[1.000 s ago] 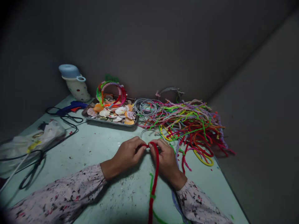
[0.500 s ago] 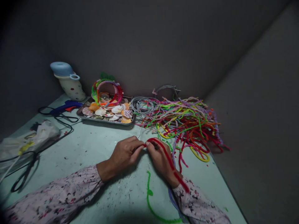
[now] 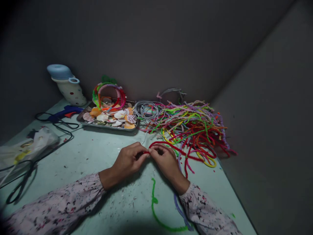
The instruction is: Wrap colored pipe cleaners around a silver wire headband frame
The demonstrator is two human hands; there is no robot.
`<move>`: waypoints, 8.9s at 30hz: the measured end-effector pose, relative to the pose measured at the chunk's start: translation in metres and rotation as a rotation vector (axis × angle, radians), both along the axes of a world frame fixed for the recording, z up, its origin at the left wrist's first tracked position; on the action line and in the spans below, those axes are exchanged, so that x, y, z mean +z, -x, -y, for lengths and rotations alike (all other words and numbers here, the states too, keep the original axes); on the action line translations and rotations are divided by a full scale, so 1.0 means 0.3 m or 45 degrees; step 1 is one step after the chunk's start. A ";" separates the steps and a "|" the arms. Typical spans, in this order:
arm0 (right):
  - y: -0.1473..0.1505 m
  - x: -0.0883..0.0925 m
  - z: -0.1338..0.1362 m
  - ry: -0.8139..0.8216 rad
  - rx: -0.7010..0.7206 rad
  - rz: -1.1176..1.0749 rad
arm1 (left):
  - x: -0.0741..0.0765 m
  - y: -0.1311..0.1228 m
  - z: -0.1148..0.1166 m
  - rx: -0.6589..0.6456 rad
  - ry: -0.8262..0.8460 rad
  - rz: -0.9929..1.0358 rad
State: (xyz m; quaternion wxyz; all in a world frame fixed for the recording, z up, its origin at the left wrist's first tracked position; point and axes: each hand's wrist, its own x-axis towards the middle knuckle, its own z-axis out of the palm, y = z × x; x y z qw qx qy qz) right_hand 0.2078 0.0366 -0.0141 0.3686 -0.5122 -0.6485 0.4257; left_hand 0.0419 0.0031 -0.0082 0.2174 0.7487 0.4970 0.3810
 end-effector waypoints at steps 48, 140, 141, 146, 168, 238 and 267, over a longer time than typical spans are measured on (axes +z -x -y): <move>-0.009 0.001 0.022 -0.426 0.256 0.135 | -0.003 -0.007 -0.006 0.063 0.082 0.200; -0.010 0.073 0.044 -0.305 0.063 0.013 | 0.052 -0.001 -0.008 -0.084 0.110 0.047; -0.012 0.071 0.043 -0.279 0.083 0.007 | 0.051 0.000 -0.007 -0.083 0.103 0.031; -0.020 0.067 0.032 -0.150 0.125 -0.063 | 0.048 0.001 -0.008 -0.084 0.093 0.032; -0.011 0.043 0.048 -1.003 0.020 0.262 | 0.071 0.001 -0.005 0.005 0.166 0.129; -0.019 0.016 0.027 -0.490 0.197 0.146 | 0.021 -0.003 -0.028 -0.035 0.366 0.367; -0.033 0.019 0.018 -0.815 0.298 0.307 | 0.007 -0.005 -0.052 -0.060 0.619 0.643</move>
